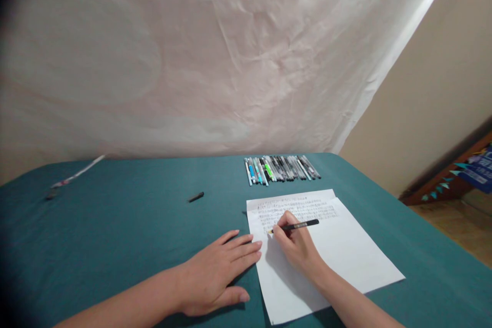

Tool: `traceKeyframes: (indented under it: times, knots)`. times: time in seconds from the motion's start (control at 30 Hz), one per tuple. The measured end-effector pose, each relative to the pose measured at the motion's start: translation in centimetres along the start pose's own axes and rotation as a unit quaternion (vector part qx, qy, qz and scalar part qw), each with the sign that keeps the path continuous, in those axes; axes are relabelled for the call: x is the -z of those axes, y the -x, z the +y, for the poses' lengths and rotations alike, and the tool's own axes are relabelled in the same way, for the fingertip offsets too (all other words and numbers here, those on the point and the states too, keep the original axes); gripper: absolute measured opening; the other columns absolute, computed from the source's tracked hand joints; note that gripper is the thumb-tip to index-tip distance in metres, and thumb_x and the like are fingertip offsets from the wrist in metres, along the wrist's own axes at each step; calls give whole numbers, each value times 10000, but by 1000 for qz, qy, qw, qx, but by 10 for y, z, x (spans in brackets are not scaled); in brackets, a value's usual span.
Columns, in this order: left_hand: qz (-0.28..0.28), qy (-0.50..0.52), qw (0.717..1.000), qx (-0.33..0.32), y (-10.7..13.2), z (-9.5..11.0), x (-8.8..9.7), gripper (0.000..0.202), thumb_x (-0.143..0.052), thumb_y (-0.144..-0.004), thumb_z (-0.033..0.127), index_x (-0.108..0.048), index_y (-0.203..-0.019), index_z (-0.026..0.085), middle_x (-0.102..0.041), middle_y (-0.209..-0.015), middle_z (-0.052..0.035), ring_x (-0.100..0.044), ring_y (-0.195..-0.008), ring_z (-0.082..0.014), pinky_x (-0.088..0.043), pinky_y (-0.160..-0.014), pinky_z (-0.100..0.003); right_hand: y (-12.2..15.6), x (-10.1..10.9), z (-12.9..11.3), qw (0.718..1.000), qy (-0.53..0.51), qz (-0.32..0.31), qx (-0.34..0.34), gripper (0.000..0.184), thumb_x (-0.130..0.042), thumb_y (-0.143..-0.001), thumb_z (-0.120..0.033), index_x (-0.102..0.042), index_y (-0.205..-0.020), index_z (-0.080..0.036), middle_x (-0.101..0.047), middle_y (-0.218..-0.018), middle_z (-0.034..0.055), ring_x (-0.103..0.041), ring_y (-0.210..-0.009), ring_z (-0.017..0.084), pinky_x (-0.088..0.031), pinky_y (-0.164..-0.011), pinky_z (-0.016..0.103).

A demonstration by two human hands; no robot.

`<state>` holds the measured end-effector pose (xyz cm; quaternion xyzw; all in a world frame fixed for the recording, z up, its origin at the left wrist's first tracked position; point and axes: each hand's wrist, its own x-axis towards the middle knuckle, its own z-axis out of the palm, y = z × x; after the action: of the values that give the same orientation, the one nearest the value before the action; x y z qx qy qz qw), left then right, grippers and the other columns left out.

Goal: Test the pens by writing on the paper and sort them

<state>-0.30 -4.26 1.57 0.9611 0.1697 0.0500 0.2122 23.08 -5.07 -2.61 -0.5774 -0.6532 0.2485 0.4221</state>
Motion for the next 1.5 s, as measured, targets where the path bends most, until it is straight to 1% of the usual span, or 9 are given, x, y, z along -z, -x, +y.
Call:
traceKeyframes:
  times: [0.53,0.7,0.83,0.93,1.0,1.17,1.3,1.4,1.5]
  knots:
    - [1,7,1000,0,-2,-4,0,597,-288,-866,532,-248,-1363,203,-275,-1422,-81,-214,-1306,-259,-133,-1060,-461,-1,0,-1,1000,8,-15,11,149,-465,-788,-221,-454,-642,-190,-437,-586,-24,-407,-555,119,-316,-519,254]
    - [5,9,1000,-4,-3,-5,-1,589,-292,-868,526,-254,-1361,206,-277,-1421,-81,-215,-1305,-261,-132,-1059,-459,-2,2,-1,1000,9,0,7,138,-486,-768,-232,-461,-637,-195,-451,-591,-17,-419,-566,129,-320,-514,255]
    - [6,13,1000,0,-4,-6,1,585,-296,-868,524,-250,-1361,214,-276,-1422,-75,-216,-1305,-257,-133,-1061,-452,-5,7,0,998,-14,51,-40,177,-464,-779,-257,-427,-613,-209,-429,-547,-30,-403,-518,124,-319,-490,254]
    - [3,18,1000,5,-5,-4,4,571,-304,-870,515,-263,-1357,220,-280,-1421,-69,-218,-1305,-256,-138,-1062,-450,-8,9,1,994,-43,55,-80,197,-454,-809,-281,-415,-628,-213,-433,-530,-36,-412,-495,119,-332,-478,247]
    - [-6,23,1000,12,-5,-2,8,563,-317,-869,506,-274,-1352,219,-284,-1419,-70,-223,-1303,-259,-145,-1061,-454,-9,9,-1,995,-45,50,-76,208,-462,-820,-309,-416,-641,-213,-442,-539,-35,-426,-498,119,-341,-475,243]
    - [-14,28,999,23,-5,6,14,545,-349,-866,482,-292,-1341,221,-314,-1407,-76,-253,-1290,-269,-162,-1054,-477,-8,5,-7,998,-42,26,-37,186,-413,-866,-350,-514,-810,-205,-533,-646,-4,-473,-540,125,-382,-523,248]
    - [52,5,998,24,-4,-2,13,437,-388,-876,380,-380,-1279,213,-431,-1330,-66,-363,-1228,-209,-249,-1041,-386,-4,0,-1,1000,-19,-21,3,222,-369,-887,-315,-560,-944,-218,-604,-716,18,-512,-553,135,-405,-548,254]
    - [141,-61,984,92,-1,-25,13,330,-361,-893,279,-472,-1196,211,-489,-1272,-54,-391,-1197,-188,-269,-1029,-371,2,-3,-3,985,41,-84,145,221,-395,-864,-235,-595,-956,-251,-646,-784,25,-571,-709,167,-432,-657,273]
    - [220,-149,944,197,6,-60,15,344,-342,-894,229,-468,-1212,200,-436,-1321,-71,-353,-1227,-212,-267,-1019,-430,8,-3,-19,932,118,-161,301,282,-433,-835,-177,-564,-1070,-260,-661,-907,26,-553,-893,187,-416,-776,302]
